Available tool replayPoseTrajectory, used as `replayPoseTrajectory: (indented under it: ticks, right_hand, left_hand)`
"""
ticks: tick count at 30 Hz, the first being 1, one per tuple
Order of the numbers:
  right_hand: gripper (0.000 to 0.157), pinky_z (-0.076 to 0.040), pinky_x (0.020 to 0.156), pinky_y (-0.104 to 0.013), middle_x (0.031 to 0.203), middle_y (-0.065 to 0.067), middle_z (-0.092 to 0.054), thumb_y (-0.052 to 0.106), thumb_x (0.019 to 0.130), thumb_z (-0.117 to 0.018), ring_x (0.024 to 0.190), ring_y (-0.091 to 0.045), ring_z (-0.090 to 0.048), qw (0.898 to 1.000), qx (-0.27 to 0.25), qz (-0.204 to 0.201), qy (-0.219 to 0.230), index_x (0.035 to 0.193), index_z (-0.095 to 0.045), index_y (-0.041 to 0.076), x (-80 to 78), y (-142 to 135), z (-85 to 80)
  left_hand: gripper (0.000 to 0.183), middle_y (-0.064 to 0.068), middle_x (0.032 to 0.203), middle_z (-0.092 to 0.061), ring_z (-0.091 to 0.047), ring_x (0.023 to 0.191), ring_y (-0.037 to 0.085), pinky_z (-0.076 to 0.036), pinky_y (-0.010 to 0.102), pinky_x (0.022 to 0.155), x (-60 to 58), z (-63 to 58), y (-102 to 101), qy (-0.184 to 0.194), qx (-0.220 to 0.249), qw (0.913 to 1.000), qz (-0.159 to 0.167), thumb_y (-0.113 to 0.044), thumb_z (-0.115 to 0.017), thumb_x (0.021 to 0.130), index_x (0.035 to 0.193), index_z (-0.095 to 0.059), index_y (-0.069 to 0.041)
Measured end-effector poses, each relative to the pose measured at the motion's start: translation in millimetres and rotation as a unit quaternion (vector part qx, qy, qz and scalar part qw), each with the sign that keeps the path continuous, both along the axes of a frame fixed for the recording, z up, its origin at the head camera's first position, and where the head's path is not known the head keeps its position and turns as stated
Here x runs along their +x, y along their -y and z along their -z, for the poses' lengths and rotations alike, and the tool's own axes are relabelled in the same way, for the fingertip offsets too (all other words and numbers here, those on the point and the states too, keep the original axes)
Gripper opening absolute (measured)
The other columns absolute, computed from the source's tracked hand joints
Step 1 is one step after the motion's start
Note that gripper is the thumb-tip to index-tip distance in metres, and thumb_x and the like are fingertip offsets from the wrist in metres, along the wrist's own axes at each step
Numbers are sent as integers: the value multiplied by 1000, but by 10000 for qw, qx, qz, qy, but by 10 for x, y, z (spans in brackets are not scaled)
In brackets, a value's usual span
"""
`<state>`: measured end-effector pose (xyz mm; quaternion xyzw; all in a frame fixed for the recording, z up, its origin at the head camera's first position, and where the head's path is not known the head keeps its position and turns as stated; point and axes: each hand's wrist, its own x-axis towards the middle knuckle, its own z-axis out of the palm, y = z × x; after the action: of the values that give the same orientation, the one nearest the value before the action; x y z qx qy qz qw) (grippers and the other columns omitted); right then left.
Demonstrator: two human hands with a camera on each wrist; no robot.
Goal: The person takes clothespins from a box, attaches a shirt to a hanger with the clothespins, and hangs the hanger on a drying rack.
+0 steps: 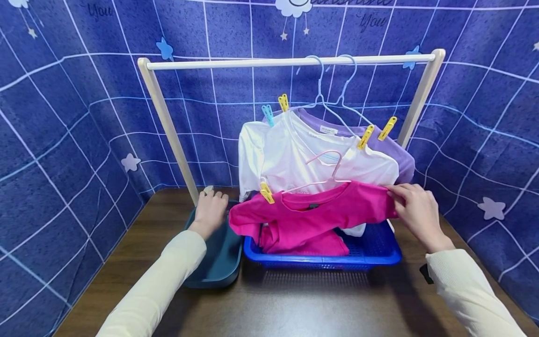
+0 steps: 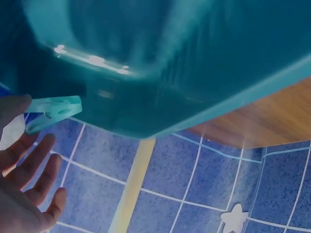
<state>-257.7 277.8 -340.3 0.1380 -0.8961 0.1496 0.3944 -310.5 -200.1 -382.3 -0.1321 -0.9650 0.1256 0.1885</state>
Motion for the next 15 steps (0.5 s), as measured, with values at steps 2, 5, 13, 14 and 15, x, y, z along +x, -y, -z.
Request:
replayPoseTrajectory:
  ticks: [2,5,13,14,15]
  right_hand:
    - [22,-38,63,-48,85,-12,-68,4,77,-59,79,-33,-58,10000,-15,18,0,95,-71,8,-1,2,1]
    - [21,-38,63,-48,85,-12,-68,4,77,-60,79,-33,-58,10000,-45,45,-8,95,-71,8,-2,6,2]
    - [21,-36,64,-49,86,-14,-68,4,75,-63,78,-36,-59,9998,-136,-15,-122,93,-71,8,-4,10,-3]
    - [21,-36,64,-49,86,-14,-68,4,75,-63,78,-36,-58,9998,-135,-16,-117,94,-71,8,-3,10,-3]
    - [21,-36,64,-49,86,-14,-68,4,75,-63,78,-36,-58,9998,-136,-13,-109,94,-71,8,-2,11,-3]
  left_hand:
    - [33,15,95,-64,-55,97,34,-39,51,82,12,-47,1,-124,169,9998,17,-26,-70,74,96,-60,-3]
    - [34,15,98,-65,-55,97,35,-39,50,82,36,-122,-18,-315,423,9986,58,-27,-69,76,97,-59,-2]
    - [32,15,89,-67,-55,87,33,-38,48,79,109,-330,-111,-732,967,9920,341,-27,-69,77,95,-58,-3]
    - [31,15,89,-67,-55,87,33,-38,48,79,120,-361,-126,-765,1031,9910,386,-27,-68,77,95,-58,-4]
    - [31,14,88,-67,-55,87,33,-38,48,80,130,-390,-142,-805,1097,9897,437,-27,-68,78,96,-57,-4]
